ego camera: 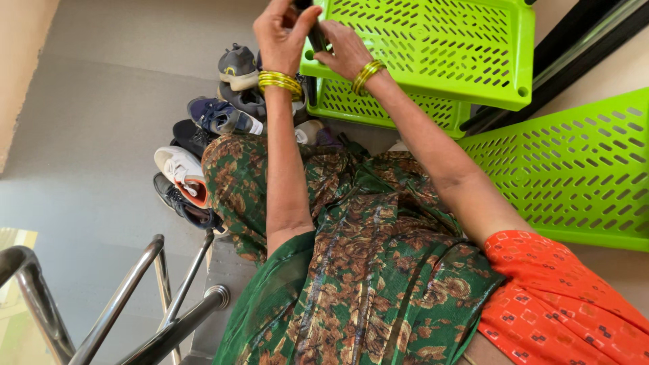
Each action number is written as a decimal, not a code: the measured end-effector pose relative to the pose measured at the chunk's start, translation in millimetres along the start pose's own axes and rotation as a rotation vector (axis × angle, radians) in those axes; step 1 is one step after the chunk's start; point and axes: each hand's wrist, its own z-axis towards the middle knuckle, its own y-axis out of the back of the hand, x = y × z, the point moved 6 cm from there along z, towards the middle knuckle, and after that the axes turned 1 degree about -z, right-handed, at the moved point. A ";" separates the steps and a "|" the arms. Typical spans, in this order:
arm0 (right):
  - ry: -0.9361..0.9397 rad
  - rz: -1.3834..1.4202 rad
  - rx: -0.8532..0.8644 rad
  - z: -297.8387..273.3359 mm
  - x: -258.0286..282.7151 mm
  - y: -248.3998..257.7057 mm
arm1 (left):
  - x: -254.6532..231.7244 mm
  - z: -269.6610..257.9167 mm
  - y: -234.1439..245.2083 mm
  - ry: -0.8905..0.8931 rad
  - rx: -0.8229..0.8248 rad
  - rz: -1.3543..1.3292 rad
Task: The person kneels beside a green plastic shoe rack on a stair landing and wipes its perforated shelves with a cloth. They then pull the rack apart, detach the black support tubes from the shelf baskets, and continue wiping the separated shelves and tubes.
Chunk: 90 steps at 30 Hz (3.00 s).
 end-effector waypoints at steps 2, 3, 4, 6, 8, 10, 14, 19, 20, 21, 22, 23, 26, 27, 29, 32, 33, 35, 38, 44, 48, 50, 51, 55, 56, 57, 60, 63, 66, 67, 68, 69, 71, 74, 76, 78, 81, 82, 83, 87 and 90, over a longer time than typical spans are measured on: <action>-0.071 0.144 0.010 6.3 -6.3 -6.1 | 15.9 -3.3 -0.4 0.021 0.054 0.011; -0.107 0.214 0.015 9.4 -10.7 -8.2 | 28.6 -6.2 3.1 0.039 0.071 -0.022; -0.119 0.278 -0.007 12.0 -14.2 -8.4 | 43.7 -10.3 6.5 0.058 0.088 -0.055; -0.143 0.403 -0.051 18.1 -21.8 -9.0 | 74.3 -20.1 11.7 0.009 0.114 0.078; -0.085 0.263 -0.051 23.1 -24.9 -8.8 | 113.0 -42.0 4.0 0.095 0.214 0.213; -0.092 0.250 -0.033 24.5 -30.6 -10.8 | 154.8 -67.2 -10.9 0.312 0.395 0.346; -0.184 0.435 0.003 22.4 -37.4 -21.3 | 182.5 -91.2 -24.7 0.311 0.317 0.301; -0.165 0.421 0.042 18.4 -35.8 -24.5 | 195.6 -98.7 -27.0 0.379 0.248 0.024; -0.141 0.389 0.043 18.7 -34.7 -22.7 | 197.6 -99.1 -27.8 0.382 0.215 -0.051; -0.117 0.356 0.044 18.8 -33.2 -21.1 | 199.8 -100.2 -29.3 0.384 0.181 -0.125; -0.143 0.366 0.045 17.9 -33.1 -21.5 | 201.9 -103.0 -28.7 0.388 0.143 -0.197; -0.169 0.376 0.045 17.1 -32.9 -22.2 | 205.3 -105.3 -28.8 0.401 0.112 -0.195; -0.198 0.341 0.014 16.0 -29.2 -25.4 | 210.4 -106.7 -32.1 0.359 0.013 -0.093; -0.199 0.318 -0.002 16.2 -27.9 -26.4 | 207.2 -104.3 -33.0 0.291 -0.025 0.001; -0.240 0.265 -0.023 16.7 -28.6 -30.6 | 204.7 -101.9 -33.9 0.228 -0.076 0.140; -0.229 0.261 -0.032 17.0 -30.2 -31.7 | 204.1 -101.9 -35.9 0.277 -0.094 0.155; -0.213 0.274 -0.028 16.7 -30.6 -30.2 | 204.8 -104.2 -36.8 0.318 -0.084 0.082; -0.052 0.514 -0.020 22.5 -24.2 -22.4 | 206.4 -108.3 -35.4 0.399 -0.079 0.004; -0.076 0.930 0.004 42.5 -23.4 -12.2 | 206.4 -101.0 -35.6 0.385 -0.087 -0.004; -0.270 1.068 0.060 78.3 -7.2 -45.6 | 220.2 -105.0 -38.1 0.329 -0.078 -0.094; -0.300 0.729 -0.190 71.7 -14.8 -62.9 | 220.2 -108.9 -39.1 0.283 -0.140 -0.071; -0.105 0.572 -0.398 69.0 -10.2 -60.6 | 222.6 -109.8 -40.1 0.425 -0.151 -0.037; -0.002 0.488 -0.496 68.9 -8.9 -58.1 | 222.4 -110.4 -40.8 0.505 -0.156 -0.005; -0.413 0.526 -0.592 59.7 -41.3 -76.6 | 195.8 -110.1 -39.0 0.377 -0.244 0.074; -0.400 0.524 -0.592 62.3 -42.2 -76.6 | 193.2 -107.7 -39.0 0.399 -0.223 0.140; -0.388 0.522 -0.593 64.0 -42.3 -75.4 | 190.7 -107.6 -38.7 0.420 -0.202 0.206; -0.428 0.710 -0.448 64.2 -48.7 -75.2 | 175.5 -101.5 -38.8 0.197 -0.209 0.226; -0.225 0.964 -0.053 67.2 -46.7 -65.8 | 182.3 -103.5 -40.7 0.256 -0.186 0.030; 0.139 1.092 0.206 71.9 -36.7 -41.0 | 190.9 -103.3 -42.6 0.376 -0.137 -0.060; 0.049 1.146 0.232 75.1 -40.0 -42.1 | 192.1 -102.3 -43.3 0.392 -0.119 -0.060; -0.040 1.202 0.261 77.8 -40.2 -45.9 | 192.2 -102.0 -43.6 0.387 -0.114 -0.126; -0.130 1.256 0.292 79.8 -38.5 -51.6 | 192.6 -102.1 -44.7 0.382 -0.109 -0.193; -0.227 1.232 0.132 80.4 -34.1 -56.5 | 195.4 -103.2 -45.1 0.365 -0.126 -0.215; -0.314 1.147 -0.078 77.0 -27.1 -60.5 | 203.9 -109.7 -46.7 0.341 -0.185 -0.059; -0.346 1.019 -0.226 74.1 -23.8 -58.4 | 209.8 -108.3 -45.4 0.336 -0.204 0.089; -0.370 0.828 -0.379 72.4 -23.4 -53.7 | 204.6 -105.1 -45.4 0.185 -0.226 0.044; -0.353 0.754 -0.596 65.1 -21.7 -53.7 | 205.3 -110.7 -45.7 0.276 -0.253 0.108; -0.372 0.730 -0.579 65.6 -21.3 -58.3 | 206.0 -112.8 -42.7 0.355 -0.257 0.156; -0.390 0.706 -0.563 65.1 -21.3 -61.9 | 203.9 -115.0 -41.9 0.396 -0.244 0.166; -0.393 0.865 -0.437 68.9 -33.8 -65.1 | 191.5 -103.9 -38.2 0.289 -0.237 0.089; -0.085 1.247 0.116 68.7 -29.8 -64.2 | 203.2 -109.8 -41.0 0.393 -0.202 0.072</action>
